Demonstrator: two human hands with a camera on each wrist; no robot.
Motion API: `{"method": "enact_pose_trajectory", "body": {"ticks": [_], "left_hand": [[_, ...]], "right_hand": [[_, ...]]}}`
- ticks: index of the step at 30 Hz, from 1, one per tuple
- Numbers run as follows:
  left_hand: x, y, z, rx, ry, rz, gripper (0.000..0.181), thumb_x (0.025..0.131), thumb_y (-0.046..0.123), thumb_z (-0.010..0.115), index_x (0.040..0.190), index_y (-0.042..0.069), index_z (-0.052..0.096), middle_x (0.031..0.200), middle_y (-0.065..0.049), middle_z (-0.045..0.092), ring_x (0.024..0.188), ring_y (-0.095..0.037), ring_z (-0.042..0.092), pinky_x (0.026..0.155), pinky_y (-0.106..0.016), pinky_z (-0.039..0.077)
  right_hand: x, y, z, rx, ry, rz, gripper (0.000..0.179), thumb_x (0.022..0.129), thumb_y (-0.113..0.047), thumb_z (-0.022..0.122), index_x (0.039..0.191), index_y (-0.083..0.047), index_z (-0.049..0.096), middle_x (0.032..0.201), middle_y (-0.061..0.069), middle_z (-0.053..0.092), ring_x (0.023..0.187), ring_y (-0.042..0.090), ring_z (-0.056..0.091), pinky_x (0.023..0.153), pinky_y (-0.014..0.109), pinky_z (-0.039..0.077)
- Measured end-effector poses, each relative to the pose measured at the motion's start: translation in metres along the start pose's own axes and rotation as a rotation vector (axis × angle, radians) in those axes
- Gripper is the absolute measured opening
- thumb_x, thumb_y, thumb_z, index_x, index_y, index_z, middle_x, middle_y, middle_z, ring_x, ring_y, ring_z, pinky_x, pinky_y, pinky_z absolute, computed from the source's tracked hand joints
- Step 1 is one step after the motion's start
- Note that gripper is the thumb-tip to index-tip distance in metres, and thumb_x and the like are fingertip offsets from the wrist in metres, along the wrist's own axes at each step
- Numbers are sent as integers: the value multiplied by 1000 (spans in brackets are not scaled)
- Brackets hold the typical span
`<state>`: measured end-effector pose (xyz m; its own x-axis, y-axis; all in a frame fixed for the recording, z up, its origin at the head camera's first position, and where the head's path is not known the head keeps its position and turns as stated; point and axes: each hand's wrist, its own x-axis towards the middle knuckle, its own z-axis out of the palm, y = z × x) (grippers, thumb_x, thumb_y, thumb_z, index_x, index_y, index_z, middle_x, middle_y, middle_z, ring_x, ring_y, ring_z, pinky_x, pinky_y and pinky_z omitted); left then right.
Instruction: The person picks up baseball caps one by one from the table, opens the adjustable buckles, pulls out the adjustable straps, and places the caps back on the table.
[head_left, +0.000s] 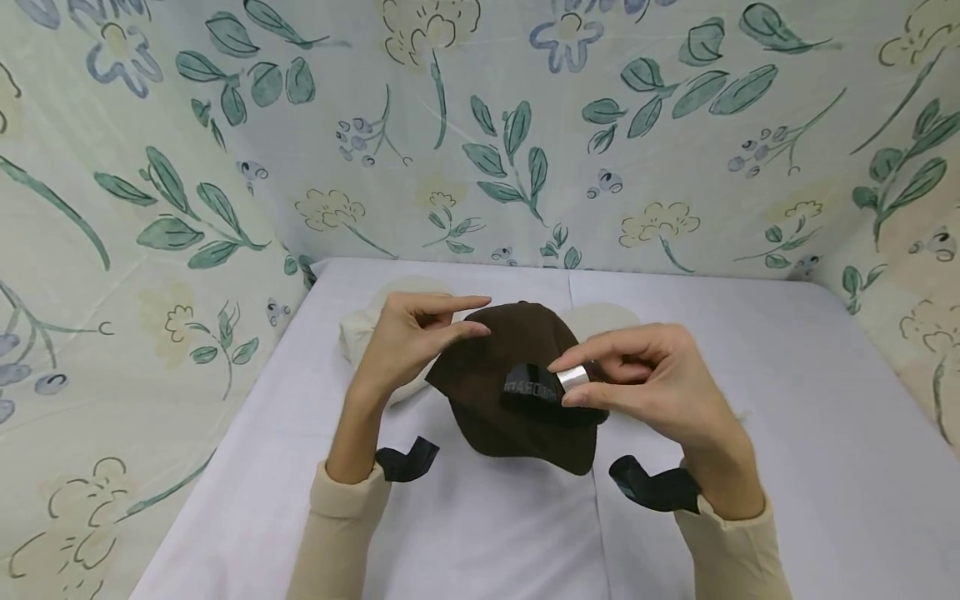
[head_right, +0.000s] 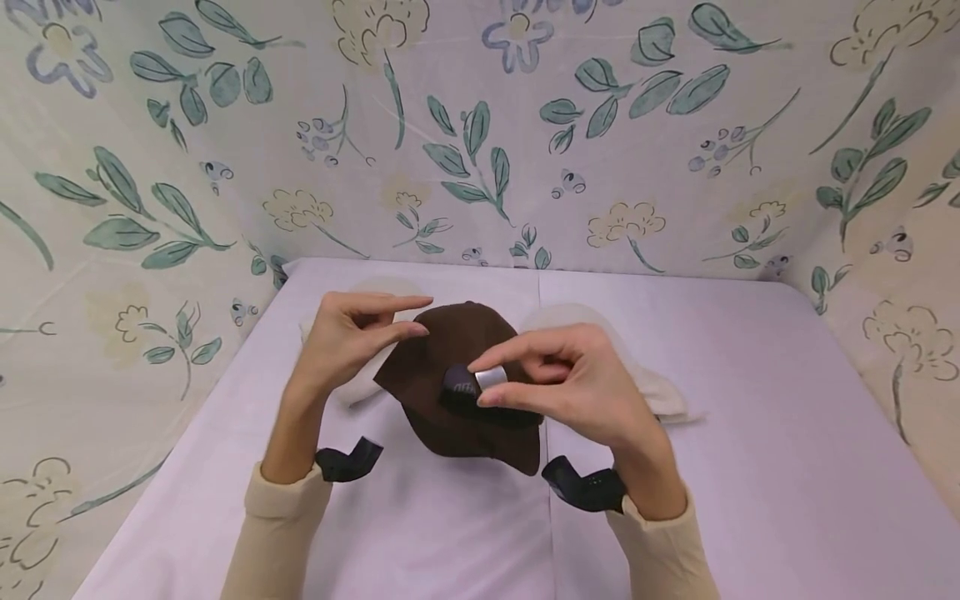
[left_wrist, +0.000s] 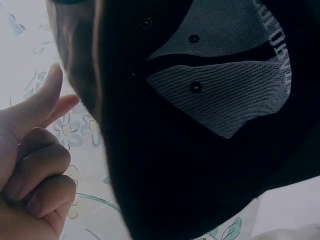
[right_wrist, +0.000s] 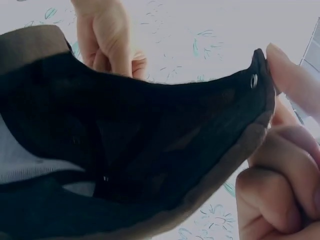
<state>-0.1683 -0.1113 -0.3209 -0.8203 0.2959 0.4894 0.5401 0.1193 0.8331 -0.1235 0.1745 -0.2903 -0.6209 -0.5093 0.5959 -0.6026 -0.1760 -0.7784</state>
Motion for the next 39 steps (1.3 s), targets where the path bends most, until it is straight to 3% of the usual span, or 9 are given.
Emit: {"method": "enact_pose_trajectory", "body": {"ticks": [4, 10, 14, 19, 26, 29, 31, 35, 39], "left_hand": [[0, -3, -1, -11, -52, -17, 33, 83, 1, 84, 116, 3, 79, 58, 2, 31, 58, -11, 29, 54, -23, 26], [0, -5, 0, -75, -138, -6, 24, 85, -4, 80, 108, -2, 80, 61, -10, 54, 61, -10, 37, 58, -21, 34], [0, -6, 0, -86, -155, 55, 19, 85, -9, 78, 103, -5, 80, 68, -12, 65, 59, -10, 43, 57, -21, 35], [0, -9, -1, -87, -131, 148, 21, 81, -14, 78, 101, -9, 79, 62, -10, 56, 57, -11, 34, 55, -23, 29], [0, -7, -3, -152, -120, 201, 21, 79, -16, 79, 99, -14, 77, 58, -2, 47, 57, -11, 29, 55, -23, 28], [0, -5, -2, -174, -128, 206, 19, 79, -16, 78, 98, -15, 76, 58, 0, 44, 57, -11, 29, 56, -23, 28], [0, -3, -2, -176, -133, 207, 19, 79, -16, 79, 97, -15, 77, 57, 1, 42, 57, -11, 29, 56, -23, 28], [-1, 1, -1, -164, -147, 214, 20, 77, -15, 81, 97, -12, 78, 56, 3, 39, 56, -11, 28, 55, -24, 26], [-2, 5, -1, -155, -176, 223, 21, 77, -16, 81, 97, -11, 79, 55, 4, 38, 56, -11, 28, 54, -25, 26]], "right_hand": [[-2, 2, -3, -3, -111, -23, 43, 68, 24, 81, 104, -1, 79, 63, -3, 16, 57, 10, 16, 45, 23, 21], [-2, 6, -5, 23, -236, -70, 45, 67, 20, 85, 107, -2, 78, 63, -3, 21, 56, 8, 18, 45, 19, 20], [-3, 7, -6, 25, -272, -63, 44, 68, 16, 87, 106, -2, 78, 62, -1, 21, 56, 9, 18, 46, 18, 18], [-3, 6, -6, 38, -324, -32, 43, 68, 15, 87, 107, -2, 78, 63, -1, 23, 55, 9, 20, 45, 18, 19], [-5, 6, -8, 36, -404, -13, 42, 71, 10, 89, 110, -3, 78, 64, -2, 26, 55, 7, 25, 48, 15, 25], [-4, 4, -9, -2, -352, -3, 43, 72, 11, 87, 112, -3, 78, 63, -3, 26, 55, 7, 25, 48, 17, 25], [-3, 3, -9, -58, -243, 38, 42, 75, 13, 84, 114, -3, 78, 62, -2, 26, 54, 10, 25, 46, 20, 24], [1, 2, -8, -224, -5, 213, 38, 86, 7, 78, 120, -10, 78, 61, -2, 25, 55, 15, 25, 47, 29, 24], [5, 7, -6, -320, 54, 386, 38, 90, -12, 81, 125, -25, 76, 61, -1, 27, 57, 17, 27, 50, 31, 27]]}}
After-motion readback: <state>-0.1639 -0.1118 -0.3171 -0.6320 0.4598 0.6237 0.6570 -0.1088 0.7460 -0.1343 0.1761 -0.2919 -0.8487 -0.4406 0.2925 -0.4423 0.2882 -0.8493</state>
